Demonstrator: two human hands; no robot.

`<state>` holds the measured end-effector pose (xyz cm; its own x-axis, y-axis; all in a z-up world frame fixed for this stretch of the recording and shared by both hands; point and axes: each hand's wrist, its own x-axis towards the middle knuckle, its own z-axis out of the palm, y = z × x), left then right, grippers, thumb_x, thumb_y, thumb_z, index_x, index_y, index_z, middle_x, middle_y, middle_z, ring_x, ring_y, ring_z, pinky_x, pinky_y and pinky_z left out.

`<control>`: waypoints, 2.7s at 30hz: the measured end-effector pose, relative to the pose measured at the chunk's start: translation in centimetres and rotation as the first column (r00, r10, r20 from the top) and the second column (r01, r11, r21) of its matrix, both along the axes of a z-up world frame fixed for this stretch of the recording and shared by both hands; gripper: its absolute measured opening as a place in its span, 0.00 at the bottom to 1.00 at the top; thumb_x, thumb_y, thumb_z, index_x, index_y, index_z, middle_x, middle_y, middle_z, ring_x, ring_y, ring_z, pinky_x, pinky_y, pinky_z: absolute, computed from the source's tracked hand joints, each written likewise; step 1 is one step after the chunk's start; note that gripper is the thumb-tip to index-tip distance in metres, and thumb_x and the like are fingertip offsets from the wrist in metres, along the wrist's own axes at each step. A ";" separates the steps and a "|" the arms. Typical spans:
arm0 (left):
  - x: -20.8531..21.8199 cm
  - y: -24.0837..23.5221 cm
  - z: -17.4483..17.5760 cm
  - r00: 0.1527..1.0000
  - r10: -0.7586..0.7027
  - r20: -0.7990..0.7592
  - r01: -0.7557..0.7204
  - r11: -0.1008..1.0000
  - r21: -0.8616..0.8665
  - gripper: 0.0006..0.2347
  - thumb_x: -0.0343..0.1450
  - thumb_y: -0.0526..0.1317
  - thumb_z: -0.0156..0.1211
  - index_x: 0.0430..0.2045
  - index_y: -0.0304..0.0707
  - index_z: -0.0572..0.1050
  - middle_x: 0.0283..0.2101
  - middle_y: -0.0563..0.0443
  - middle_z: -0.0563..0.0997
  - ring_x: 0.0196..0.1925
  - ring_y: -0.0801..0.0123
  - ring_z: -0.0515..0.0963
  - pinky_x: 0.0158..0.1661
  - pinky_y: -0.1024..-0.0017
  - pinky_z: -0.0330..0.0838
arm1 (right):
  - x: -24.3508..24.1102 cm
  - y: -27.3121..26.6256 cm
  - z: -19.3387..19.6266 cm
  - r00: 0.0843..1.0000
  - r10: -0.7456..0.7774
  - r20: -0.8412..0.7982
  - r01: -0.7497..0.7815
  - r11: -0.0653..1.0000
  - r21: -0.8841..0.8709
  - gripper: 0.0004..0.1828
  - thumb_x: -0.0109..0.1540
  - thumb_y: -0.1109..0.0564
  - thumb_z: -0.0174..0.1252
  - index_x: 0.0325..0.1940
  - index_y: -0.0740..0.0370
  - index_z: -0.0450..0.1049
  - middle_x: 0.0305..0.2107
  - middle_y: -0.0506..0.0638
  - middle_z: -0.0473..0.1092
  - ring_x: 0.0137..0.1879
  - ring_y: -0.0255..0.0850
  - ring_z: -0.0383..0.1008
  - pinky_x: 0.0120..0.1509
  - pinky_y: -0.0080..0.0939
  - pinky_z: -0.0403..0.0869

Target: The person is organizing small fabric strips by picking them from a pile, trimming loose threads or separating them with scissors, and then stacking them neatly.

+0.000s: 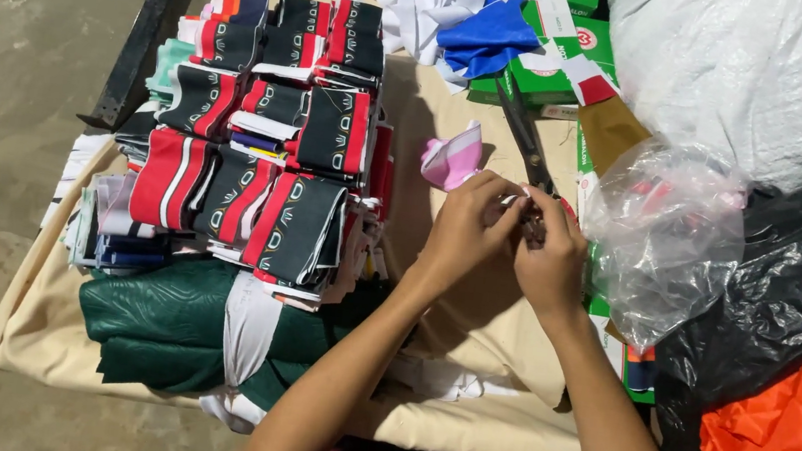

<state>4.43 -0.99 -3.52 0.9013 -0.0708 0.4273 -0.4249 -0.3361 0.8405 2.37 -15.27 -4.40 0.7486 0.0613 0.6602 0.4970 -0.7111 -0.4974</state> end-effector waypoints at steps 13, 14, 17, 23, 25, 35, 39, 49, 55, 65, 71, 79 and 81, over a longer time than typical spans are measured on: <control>0.1 1.7 0.7 0.987 0.087 -0.135 -0.053 0.971 0.232 0.06 0.70 0.41 0.60 0.37 0.48 0.80 0.42 0.47 0.78 0.50 0.51 0.79 0.48 0.55 0.70 | 0.2 -0.8 0.3 0.976 0.182 -0.117 -0.067 0.767 0.638 0.06 0.71 0.59 0.58 0.46 0.65 0.71 0.43 0.55 0.71 0.44 0.33 0.73 0.50 0.37 0.75; 0.1 1.3 0.8 0.946 -0.076 -0.314 0.093 0.995 0.040 0.07 0.71 0.43 0.59 0.38 0.44 0.80 0.38 0.44 0.82 0.45 0.52 0.82 0.45 0.58 0.74 | 0.3 -1.2 -0.1 0.977 0.203 -0.067 -0.121 0.782 0.611 0.08 0.71 0.59 0.58 0.42 0.65 0.68 0.44 0.56 0.70 0.48 0.36 0.71 0.55 0.39 0.71; 0.0 0.6 1.0 0.775 -0.368 -0.514 0.213 0.918 -0.335 0.16 0.75 0.49 0.55 0.44 0.35 0.79 0.39 0.35 0.83 0.43 0.52 0.84 0.42 0.59 0.79 | -0.1 -0.8 1.3 0.970 0.242 0.031 -0.219 0.807 0.548 0.11 0.69 0.60 0.60 0.37 0.67 0.65 0.45 0.61 0.69 0.55 0.45 0.70 0.62 0.44 0.67; -0.7 1.5 4.6 0.817 -0.274 -0.508 -0.108 0.792 -0.601 0.29 0.75 0.50 0.53 0.67 0.28 0.59 0.63 0.12 0.63 0.63 0.28 0.68 0.56 0.45 0.70 | -0.8 -2.2 -0.8 0.977 0.207 0.056 -0.202 0.797 0.569 0.13 0.67 0.60 0.63 0.38 0.68 0.65 0.33 0.58 0.70 0.44 0.41 0.74 0.51 0.40 0.71; -1.0 1.9 5.6 0.863 -0.185 -0.471 -0.166 0.777 -0.608 0.27 0.76 0.46 0.52 0.67 0.25 0.57 0.66 0.10 0.58 0.70 0.20 0.59 0.62 0.38 0.64 | -1.2 -2.6 -0.4 0.980 0.179 0.088 -0.197 0.799 0.568 0.14 0.67 0.60 0.64 0.38 0.69 0.65 0.31 0.58 0.69 0.41 0.42 0.74 0.49 0.39 0.72; 1.0 2.3 2.6 0.814 0.048 -0.578 -0.363 0.820 -0.442 0.21 0.71 0.43 0.45 0.61 0.47 0.66 0.65 0.43 0.68 0.62 0.58 0.72 0.59 0.61 0.66 | -4.5 -2.6 8.4 0.979 -0.093 0.181 -0.007 0.874 0.486 0.18 0.65 0.46 0.56 0.37 0.60 0.59 0.28 0.44 0.52 0.33 0.35 0.53 0.42 0.37 0.52; 1.2 1.6 0.9 0.991 -0.109 -0.081 0.079 0.947 -0.310 0.16 0.70 0.35 0.43 0.50 0.37 0.75 0.58 0.43 0.77 0.64 0.58 0.74 0.66 0.57 0.66 | -3.6 -1.7 9.8 0.990 0.092 0.110 -0.135 0.853 0.504 0.13 0.69 0.52 0.59 0.43 0.61 0.65 0.33 0.47 0.63 0.39 0.36 0.64 0.48 0.34 0.64; -1.7 0.9 4.5 0.727 -0.623 -0.288 0.546 0.780 -0.306 0.19 0.72 0.56 0.53 0.40 0.39 0.79 0.39 0.53 0.84 0.40 0.73 0.81 0.43 0.77 0.71 | 0.7 -0.4 12.7 0.976 0.218 -0.010 -0.103 0.503 0.858 0.07 0.67 0.57 0.64 0.45 0.60 0.73 0.36 0.45 0.73 0.42 0.33 0.74 0.49 0.29 0.78; -3.1 -0.8 4.1 0.975 0.132 0.178 -0.130 0.991 -0.022 0.14 0.71 0.50 0.55 0.37 0.41 0.64 0.40 0.50 0.68 0.45 0.63 0.65 0.45 0.68 0.54 | 1.2 -0.5 15.5 0.991 0.127 0.053 -0.115 0.553 0.825 0.12 0.70 0.51 0.61 0.48 0.60 0.68 0.33 0.50 0.70 0.33 0.40 0.76 0.34 0.44 0.85; 1.0 -2.0 -0.2 0.636 -0.765 -0.103 -0.005 0.129 -0.992 0.32 0.77 0.61 0.35 0.68 0.31 0.56 0.58 0.30 0.74 0.54 0.50 0.77 0.42 0.72 0.66 | -5.9 1.1 13.1 0.995 -0.091 0.046 0.051 0.837 0.545 0.09 0.73 0.60 0.59 0.51 0.65 0.65 0.28 0.52 0.70 0.33 0.31 0.67 0.34 0.31 0.65; 2.3 -0.8 -0.7 0.812 -0.491 -0.314 -0.252 0.190 -0.949 0.25 0.79 0.34 0.33 0.70 0.17 0.37 0.71 0.27 0.59 0.70 0.41 0.64 0.68 0.58 0.60 | -11.5 -1.6 10.8 0.903 0.091 -0.419 0.139 0.863 0.486 0.09 0.68 0.59 0.61 0.49 0.63 0.69 0.26 0.58 0.76 0.28 0.31 0.70 0.21 0.31 0.70; 2.6 0.3 -0.5 0.866 -0.389 -0.312 -0.247 0.209 -0.946 0.21 0.80 0.30 0.36 0.69 0.20 0.50 0.70 0.30 0.64 0.68 0.45 0.69 0.64 0.61 0.68 | -11.4 -4.0 13.6 0.572 0.381 -0.727 0.104 0.845 0.525 0.08 0.62 0.64 0.57 0.44 0.71 0.70 0.20 0.67 0.75 0.09 0.52 0.74 0.06 0.43 0.72; 3.1 0.4 -1.5 0.869 -0.426 -0.250 -0.165 0.226 -0.960 0.20 0.82 0.37 0.32 0.70 0.26 0.53 0.70 0.37 0.65 0.70 0.50 0.67 0.65 0.64 0.66 | -10.0 -4.2 13.4 0.540 0.439 -0.718 0.049 0.835 0.548 0.09 0.62 0.65 0.58 0.45 0.72 0.71 0.24 0.65 0.76 0.12 0.48 0.75 0.08 0.38 0.74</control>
<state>7.52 -0.63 -5.06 0.9943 -0.0260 -0.1035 0.0777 0.8415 0.5347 -7.61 -19.44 9.01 0.9618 0.1616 -0.2208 -0.1849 -0.2111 -0.9598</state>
